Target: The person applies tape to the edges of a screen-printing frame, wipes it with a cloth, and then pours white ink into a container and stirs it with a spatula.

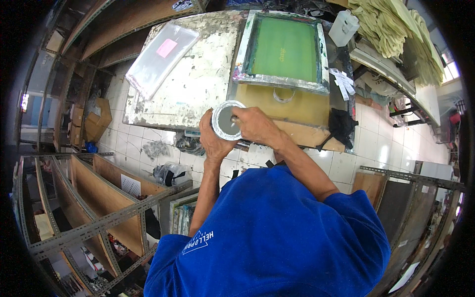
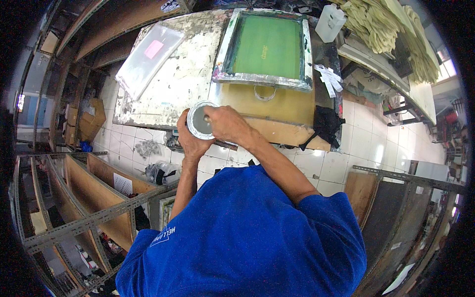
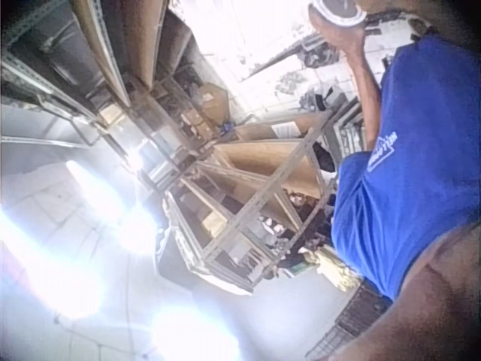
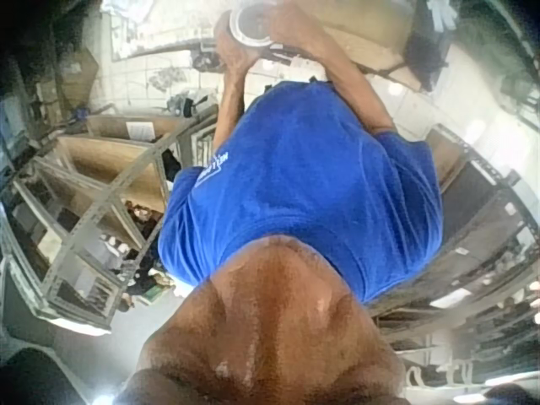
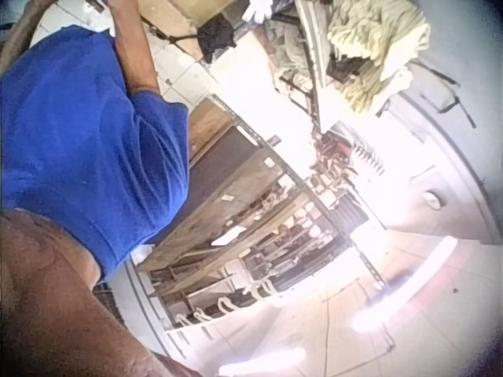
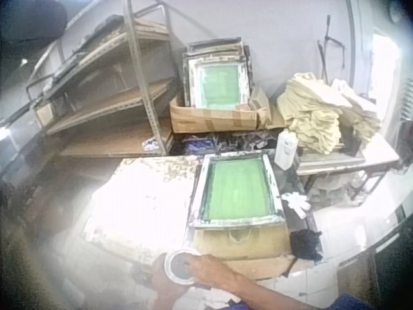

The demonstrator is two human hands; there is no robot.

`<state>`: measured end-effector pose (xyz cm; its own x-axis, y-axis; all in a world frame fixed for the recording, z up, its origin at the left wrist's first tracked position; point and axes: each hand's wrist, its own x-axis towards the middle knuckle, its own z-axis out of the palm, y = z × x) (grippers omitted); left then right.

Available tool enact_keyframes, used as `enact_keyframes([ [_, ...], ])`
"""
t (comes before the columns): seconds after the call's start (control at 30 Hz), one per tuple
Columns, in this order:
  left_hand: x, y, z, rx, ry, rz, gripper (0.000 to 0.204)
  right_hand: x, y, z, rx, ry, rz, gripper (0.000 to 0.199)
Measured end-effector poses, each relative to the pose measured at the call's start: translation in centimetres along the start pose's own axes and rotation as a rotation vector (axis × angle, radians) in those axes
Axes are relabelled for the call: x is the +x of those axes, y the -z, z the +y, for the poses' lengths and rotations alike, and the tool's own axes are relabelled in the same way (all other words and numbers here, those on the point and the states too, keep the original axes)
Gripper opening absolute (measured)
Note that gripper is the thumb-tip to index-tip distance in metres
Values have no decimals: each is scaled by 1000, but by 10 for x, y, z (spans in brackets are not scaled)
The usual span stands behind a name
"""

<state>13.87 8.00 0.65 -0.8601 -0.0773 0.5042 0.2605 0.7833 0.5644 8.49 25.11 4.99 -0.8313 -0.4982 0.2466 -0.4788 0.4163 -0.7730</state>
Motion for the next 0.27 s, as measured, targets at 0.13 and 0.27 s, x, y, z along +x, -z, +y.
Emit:
enact_keyframes([
  [0.13, 2, -5, 3, -55, 29, -45, 106, 4, 1, -3, 99, 101, 181, 20],
  [0.27, 4, -10, 8, -58, -13, 0, 104, 4, 11, 11, -121, -33, 120, 21],
])
